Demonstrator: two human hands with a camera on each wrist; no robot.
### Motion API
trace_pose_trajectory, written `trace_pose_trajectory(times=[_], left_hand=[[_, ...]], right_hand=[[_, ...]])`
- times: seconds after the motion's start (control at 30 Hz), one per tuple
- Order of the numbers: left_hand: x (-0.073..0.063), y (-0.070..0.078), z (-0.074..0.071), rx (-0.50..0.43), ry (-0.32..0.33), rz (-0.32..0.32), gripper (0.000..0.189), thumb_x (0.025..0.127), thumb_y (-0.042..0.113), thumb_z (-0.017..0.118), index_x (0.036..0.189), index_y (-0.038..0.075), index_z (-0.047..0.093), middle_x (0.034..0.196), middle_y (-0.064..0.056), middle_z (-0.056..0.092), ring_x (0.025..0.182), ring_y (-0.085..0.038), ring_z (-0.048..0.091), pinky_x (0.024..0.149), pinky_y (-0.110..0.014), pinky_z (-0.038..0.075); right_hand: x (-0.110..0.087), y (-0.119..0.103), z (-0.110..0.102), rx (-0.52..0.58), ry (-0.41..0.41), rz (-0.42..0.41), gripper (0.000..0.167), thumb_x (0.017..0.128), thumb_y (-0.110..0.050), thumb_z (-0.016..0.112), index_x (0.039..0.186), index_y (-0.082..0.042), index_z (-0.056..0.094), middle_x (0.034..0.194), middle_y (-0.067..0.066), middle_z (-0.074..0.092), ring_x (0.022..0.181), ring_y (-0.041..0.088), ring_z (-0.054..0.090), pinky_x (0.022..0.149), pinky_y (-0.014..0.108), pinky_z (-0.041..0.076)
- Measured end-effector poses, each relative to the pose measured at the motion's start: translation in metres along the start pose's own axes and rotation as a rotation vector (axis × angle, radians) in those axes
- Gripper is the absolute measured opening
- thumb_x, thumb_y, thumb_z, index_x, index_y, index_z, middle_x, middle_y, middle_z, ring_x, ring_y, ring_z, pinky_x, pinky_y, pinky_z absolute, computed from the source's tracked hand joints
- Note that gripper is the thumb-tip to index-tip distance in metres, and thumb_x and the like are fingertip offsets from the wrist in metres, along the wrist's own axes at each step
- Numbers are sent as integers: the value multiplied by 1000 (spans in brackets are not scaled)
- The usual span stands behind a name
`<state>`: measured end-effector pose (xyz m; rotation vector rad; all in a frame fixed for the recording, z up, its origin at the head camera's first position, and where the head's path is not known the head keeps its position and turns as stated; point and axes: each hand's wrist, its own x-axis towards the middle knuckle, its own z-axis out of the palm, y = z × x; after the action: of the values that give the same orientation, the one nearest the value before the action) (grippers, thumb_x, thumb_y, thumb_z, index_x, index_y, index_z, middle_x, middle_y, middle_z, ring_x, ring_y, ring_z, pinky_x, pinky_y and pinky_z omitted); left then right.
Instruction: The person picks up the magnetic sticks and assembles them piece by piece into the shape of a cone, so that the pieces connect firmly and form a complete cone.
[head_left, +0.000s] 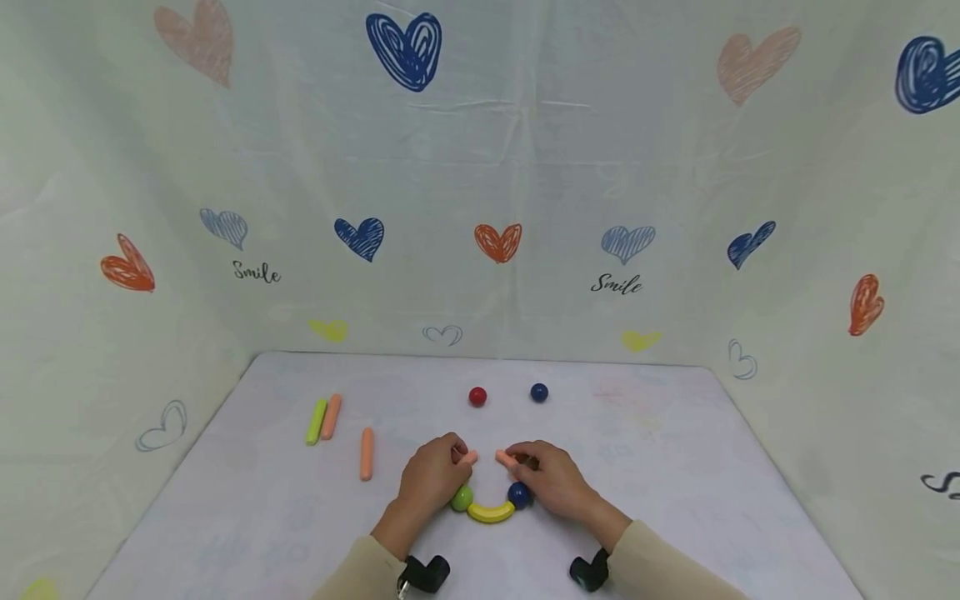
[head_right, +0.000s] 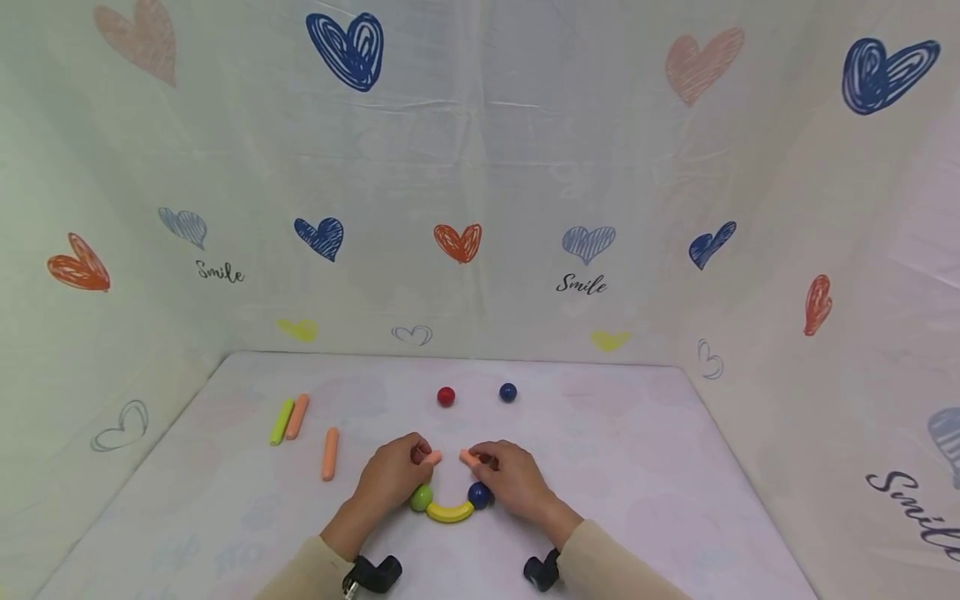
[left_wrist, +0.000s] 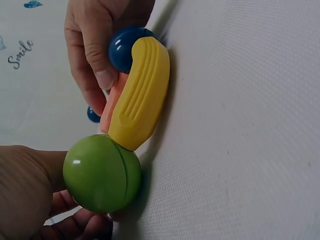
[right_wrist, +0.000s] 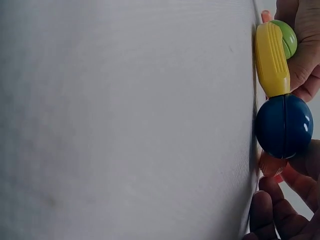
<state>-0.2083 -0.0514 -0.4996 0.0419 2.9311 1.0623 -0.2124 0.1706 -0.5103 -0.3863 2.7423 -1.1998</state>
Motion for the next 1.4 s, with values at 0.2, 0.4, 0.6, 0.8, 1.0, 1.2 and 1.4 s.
trace_pose_trajectory(times=[0.2, 0.4, 0.6, 0.8, 1.0, 1.2, 1.4], left_hand=[[-1, -1, -3, -31, 1, -20, 15, 92, 22, 79, 102, 14, 71, 85, 2, 65, 72, -13, 55, 65, -30, 46], [1, -5, -6, -83, -7, -29, 16, 95, 25, 79, 102, 13, 71, 85, 3, 65, 73, -13, 56, 66, -29, 48], [2, -9, -10, -126, -39, -42, 16, 95, 23, 78, 103, 12, 71, 87, 1, 66, 76, -14, 58, 68, -30, 50], [3, -13, -9, -137, -40, -48, 15, 92, 20, 79, 102, 11, 73, 88, 1, 68, 79, -15, 59, 71, -32, 51], [3, -15, -8, -154, -51, -32, 15, 90, 20, 79, 100, 11, 73, 89, 1, 70, 80, -14, 60, 71, -33, 51], [1, -13, -7, -161, -55, -23, 15, 90, 19, 79, 101, 10, 73, 89, 0, 70, 80, -15, 60, 71, -34, 51], [-1, -12, -6, -155, -63, -36, 16, 91, 21, 79, 102, 11, 73, 89, 1, 70, 80, -15, 60, 71, -35, 52]], right_hand=[[5, -3, -3, 12, 4, 5, 29, 101, -25, 70, 128, -13, 74, 98, -4, 68, 87, 12, 59, 78, 28, 50], [19, -3, -9, 8, 76, 42, 29, 101, -19, 70, 128, -11, 73, 101, -3, 67, 88, 14, 57, 75, 25, 51], [40, -10, -15, -7, 127, 33, 28, 100, -19, 72, 127, -10, 73, 100, -1, 67, 87, 15, 57, 73, 26, 51], [65, -17, -17, -9, 129, -16, 33, 100, -21, 73, 130, -8, 72, 101, 0, 68, 87, 15, 58, 71, 25, 51], [90, -23, -13, -3, 117, -39, 37, 98, -21, 76, 133, -8, 70, 109, 4, 70, 92, 16, 61, 75, 29, 54], [108, -28, -4, -11, 87, -58, 43, 95, -24, 79, 135, -10, 70, 121, 9, 70, 102, 21, 64, 83, 35, 57], [119, -25, 5, -15, 61, -39, 48, 95, -28, 79, 141, -18, 67, 131, 9, 67, 113, 24, 63, 92, 42, 55]])
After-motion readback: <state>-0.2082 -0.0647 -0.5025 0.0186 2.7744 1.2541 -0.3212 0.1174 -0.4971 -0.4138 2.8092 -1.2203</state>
